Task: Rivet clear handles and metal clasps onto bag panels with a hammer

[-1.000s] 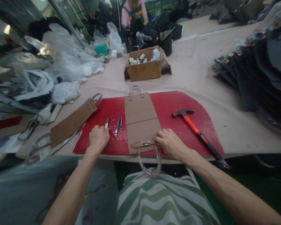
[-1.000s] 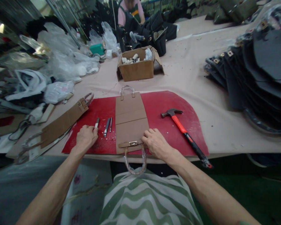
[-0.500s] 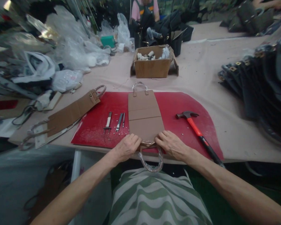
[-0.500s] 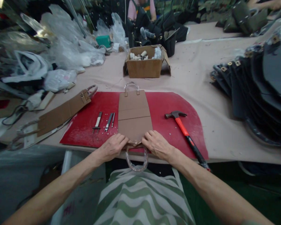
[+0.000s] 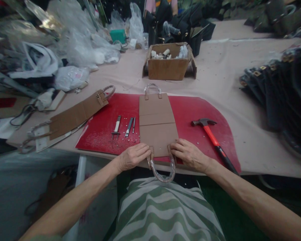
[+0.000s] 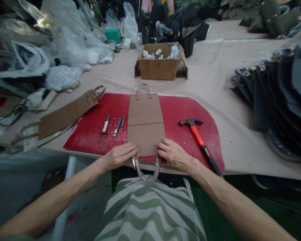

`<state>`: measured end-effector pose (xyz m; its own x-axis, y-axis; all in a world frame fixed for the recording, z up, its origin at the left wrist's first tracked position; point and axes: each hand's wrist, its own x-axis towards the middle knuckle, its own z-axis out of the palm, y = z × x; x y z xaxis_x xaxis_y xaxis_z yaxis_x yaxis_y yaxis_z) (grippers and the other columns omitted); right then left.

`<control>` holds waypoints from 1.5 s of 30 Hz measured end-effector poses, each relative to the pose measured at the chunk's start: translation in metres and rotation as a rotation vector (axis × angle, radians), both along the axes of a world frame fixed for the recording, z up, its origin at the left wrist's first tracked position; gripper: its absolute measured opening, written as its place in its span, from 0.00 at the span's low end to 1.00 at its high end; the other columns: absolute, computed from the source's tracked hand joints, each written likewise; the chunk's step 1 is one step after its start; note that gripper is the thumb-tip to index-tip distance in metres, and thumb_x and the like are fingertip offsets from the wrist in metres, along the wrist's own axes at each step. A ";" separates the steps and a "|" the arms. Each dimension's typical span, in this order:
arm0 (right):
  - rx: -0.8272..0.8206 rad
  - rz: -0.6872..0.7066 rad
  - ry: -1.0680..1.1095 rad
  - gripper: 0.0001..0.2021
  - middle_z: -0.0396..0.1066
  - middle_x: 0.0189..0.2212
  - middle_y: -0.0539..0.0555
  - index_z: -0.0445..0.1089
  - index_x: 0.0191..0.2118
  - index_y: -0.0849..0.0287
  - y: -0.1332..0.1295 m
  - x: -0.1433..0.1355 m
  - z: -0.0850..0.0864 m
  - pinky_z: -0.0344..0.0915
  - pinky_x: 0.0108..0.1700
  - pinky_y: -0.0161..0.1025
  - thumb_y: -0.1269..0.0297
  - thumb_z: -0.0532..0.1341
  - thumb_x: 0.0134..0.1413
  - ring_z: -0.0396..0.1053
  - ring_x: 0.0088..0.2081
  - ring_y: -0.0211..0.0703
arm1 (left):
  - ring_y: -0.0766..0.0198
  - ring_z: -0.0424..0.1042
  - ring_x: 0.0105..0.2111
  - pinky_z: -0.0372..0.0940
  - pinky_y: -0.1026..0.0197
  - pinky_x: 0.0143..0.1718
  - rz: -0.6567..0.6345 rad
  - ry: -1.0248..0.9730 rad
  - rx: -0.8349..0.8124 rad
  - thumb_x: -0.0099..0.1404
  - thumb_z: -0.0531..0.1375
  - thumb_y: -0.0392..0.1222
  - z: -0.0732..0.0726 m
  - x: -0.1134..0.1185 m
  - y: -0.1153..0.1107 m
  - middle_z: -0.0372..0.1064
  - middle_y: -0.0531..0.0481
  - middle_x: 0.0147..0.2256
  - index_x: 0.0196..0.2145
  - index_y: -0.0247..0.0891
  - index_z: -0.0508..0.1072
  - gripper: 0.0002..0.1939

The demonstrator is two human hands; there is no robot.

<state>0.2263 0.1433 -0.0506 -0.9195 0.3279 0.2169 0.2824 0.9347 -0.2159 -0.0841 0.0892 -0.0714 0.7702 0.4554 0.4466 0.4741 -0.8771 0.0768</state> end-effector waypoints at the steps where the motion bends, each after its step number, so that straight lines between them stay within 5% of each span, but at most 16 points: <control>1: -0.003 -0.028 0.043 0.10 0.69 0.44 0.61 0.71 0.42 0.61 -0.003 -0.001 -0.003 0.62 0.49 0.49 0.74 0.53 0.59 0.61 0.44 0.49 | 0.52 0.69 0.54 0.69 0.47 0.54 0.040 -0.006 0.003 0.68 0.50 0.29 -0.002 0.003 -0.003 0.71 0.35 0.48 0.53 0.30 0.67 0.17; 9: -0.151 -0.348 0.274 0.17 0.68 0.47 0.61 0.67 0.51 0.59 -0.030 -0.009 -0.020 0.63 0.49 0.53 0.76 0.52 0.57 0.63 0.47 0.51 | 0.54 0.67 0.55 0.67 0.46 0.57 0.292 -0.214 -0.161 0.64 0.51 0.26 -0.010 0.020 -0.020 0.70 0.36 0.50 0.54 0.33 0.66 0.21; 14: -0.185 -0.390 0.328 0.19 0.67 0.49 0.62 0.64 0.53 0.60 -0.032 -0.008 -0.022 0.63 0.51 0.52 0.77 0.52 0.56 0.62 0.49 0.51 | 0.56 0.68 0.54 0.67 0.49 0.56 0.444 -0.355 -0.270 0.64 0.52 0.28 0.006 0.009 -0.013 0.69 0.40 0.51 0.52 0.38 0.69 0.20; 22: -0.206 -0.412 0.323 0.19 0.67 0.50 0.62 0.65 0.53 0.59 -0.030 -0.008 -0.020 0.63 0.52 0.55 0.76 0.51 0.57 0.63 0.50 0.53 | 0.56 0.73 0.38 0.67 0.56 0.43 1.138 -0.230 -0.324 0.65 0.54 0.41 0.044 -0.041 0.037 0.74 0.43 0.38 0.39 0.36 0.76 0.12; 26: -0.140 -0.404 0.353 0.20 0.68 0.50 0.61 0.65 0.54 0.58 -0.026 -0.007 -0.027 0.64 0.51 0.56 0.76 0.53 0.57 0.64 0.51 0.54 | 0.55 0.75 0.39 0.66 0.58 0.42 1.318 -0.097 -0.505 0.63 0.56 0.45 0.054 -0.064 0.060 0.77 0.44 0.38 0.38 0.38 0.78 0.13; 33: -0.109 -0.385 0.369 0.20 0.69 0.50 0.61 0.64 0.55 0.59 -0.022 -0.005 -0.037 0.63 0.51 0.56 0.76 0.53 0.57 0.64 0.51 0.54 | 0.54 0.76 0.38 0.65 0.58 0.39 1.241 0.021 -0.689 0.61 0.58 0.48 0.053 -0.052 0.086 0.78 0.43 0.34 0.34 0.39 0.79 0.13; 45: -0.216 -0.442 0.319 0.19 0.67 0.49 0.62 0.65 0.51 0.59 -0.029 -0.009 -0.024 0.62 0.53 0.56 0.78 0.53 0.54 0.63 0.50 0.54 | 0.58 0.71 0.24 0.59 0.61 0.25 1.220 0.323 -0.874 0.51 0.65 0.50 0.053 -0.040 0.115 0.71 0.47 0.20 0.21 0.39 0.73 0.12</control>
